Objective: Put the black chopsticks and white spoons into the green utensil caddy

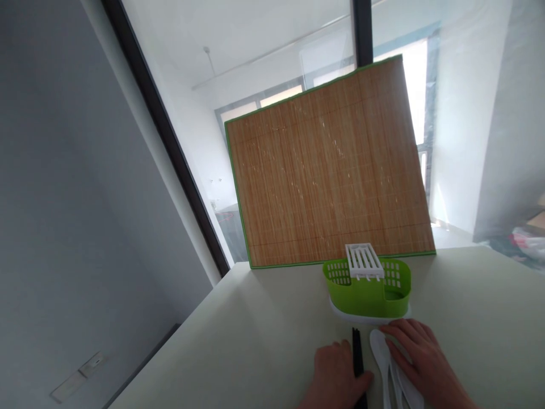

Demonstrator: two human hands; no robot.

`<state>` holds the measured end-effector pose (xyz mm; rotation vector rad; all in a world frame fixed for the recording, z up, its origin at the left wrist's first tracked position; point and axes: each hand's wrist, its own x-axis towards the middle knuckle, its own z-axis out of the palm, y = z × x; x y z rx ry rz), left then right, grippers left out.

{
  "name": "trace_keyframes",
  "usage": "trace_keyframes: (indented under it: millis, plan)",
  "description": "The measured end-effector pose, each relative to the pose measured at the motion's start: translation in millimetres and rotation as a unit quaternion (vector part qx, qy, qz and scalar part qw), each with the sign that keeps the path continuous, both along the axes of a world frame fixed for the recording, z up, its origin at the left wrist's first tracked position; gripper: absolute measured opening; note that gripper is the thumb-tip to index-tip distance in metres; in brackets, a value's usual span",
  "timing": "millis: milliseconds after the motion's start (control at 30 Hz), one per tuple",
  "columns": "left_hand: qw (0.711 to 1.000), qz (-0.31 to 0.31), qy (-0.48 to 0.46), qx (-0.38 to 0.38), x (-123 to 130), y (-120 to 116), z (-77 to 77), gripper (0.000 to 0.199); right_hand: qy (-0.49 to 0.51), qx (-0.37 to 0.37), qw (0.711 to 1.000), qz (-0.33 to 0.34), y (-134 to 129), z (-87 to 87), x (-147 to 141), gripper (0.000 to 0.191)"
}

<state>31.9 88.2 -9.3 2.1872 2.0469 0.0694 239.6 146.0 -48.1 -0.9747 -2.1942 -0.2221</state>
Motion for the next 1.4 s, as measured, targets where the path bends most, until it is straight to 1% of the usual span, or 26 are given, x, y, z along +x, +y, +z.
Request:
trace_keyframes:
  millis: [67,167,267,367,500,600,700,833,900,1000,1067,1100,1167,1233,1300,1333,1400]
  plan:
    - [1.000,0.002,-0.006,-0.013,6,-2,-4.8,0.043,-0.010,0.007,1.000,0.010,-3,0.9,-3,0.028]
    - [0.999,0.016,-0.012,-0.043,15,-2,-5.6,0.036,-0.024,0.021,0.999,0.027,-6,1.2,-6,0.032]
    - [0.998,0.017,-0.020,-0.063,20,-3,-4.2,0.035,-0.036,0.030,0.998,0.036,-7,0.5,-7,0.037]
    - [0.998,0.021,-0.025,-0.060,23,-4,-3.0,0.035,-0.044,0.035,0.998,0.037,-6,-1.1,-8,0.039]
    - [0.997,0.020,-0.022,-0.066,20,-4,-3.4,0.034,-0.046,0.032,0.998,0.038,-6,-2.2,-7,0.036]
    - [0.998,0.020,-0.042,-0.043,10,-2,-5.7,0.032,-0.042,0.031,0.998,0.036,-7,-1.2,-7,0.033]
    - [0.995,0.016,-0.087,-0.035,-1,-2,-6.2,0.031,-0.044,0.028,0.998,0.039,-8,1.0,-7,0.035]
    - [0.984,-0.001,-0.162,-0.068,-9,0,-3.5,0.031,-0.041,0.023,0.998,0.037,-10,4.5,-9,0.033]
    - [0.972,-0.001,-0.218,-0.092,-14,3,-2.5,0.032,-0.038,0.023,0.998,0.033,-11,6.4,-9,0.030]
    - [0.935,0.024,-0.331,-0.120,-25,13,1.5,0.037,-0.029,0.030,0.999,0.029,-13,10.1,-8,0.028]
    - [0.910,0.033,-0.402,-0.098,-34,19,8.9,0.039,-0.026,0.032,0.999,0.030,-15,13.0,-10,0.027]
    - [0.903,0.029,-0.422,-0.070,-38,21,14.3,0.040,-0.024,0.031,0.999,0.036,-17,14.6,-12,0.025]
    - [0.908,0.016,-0.418,0.025,-45,21,27.0,0.040,-0.018,0.026,0.998,0.055,-21,17.9,-19,0.023]
    - [0.916,0.009,-0.378,0.134,-49,17,39.2,0.038,-0.014,0.011,0.997,0.079,-26,21.1,-29,0.025]
    - [0.910,0.006,-0.361,0.205,-50,12,47.3,0.035,-0.018,-0.035,0.995,0.096,-32,23.8,-42,0.032]
    - [0.901,0.004,-0.376,0.217,-50,11,49.3,0.035,-0.022,-0.069,0.992,0.098,-34,24.9,-49,0.036]
    - [0.874,-0.001,-0.433,0.219,-49,9,49.4,0.035,-0.034,-0.146,0.984,0.096,-38,25.9,-64,0.045]
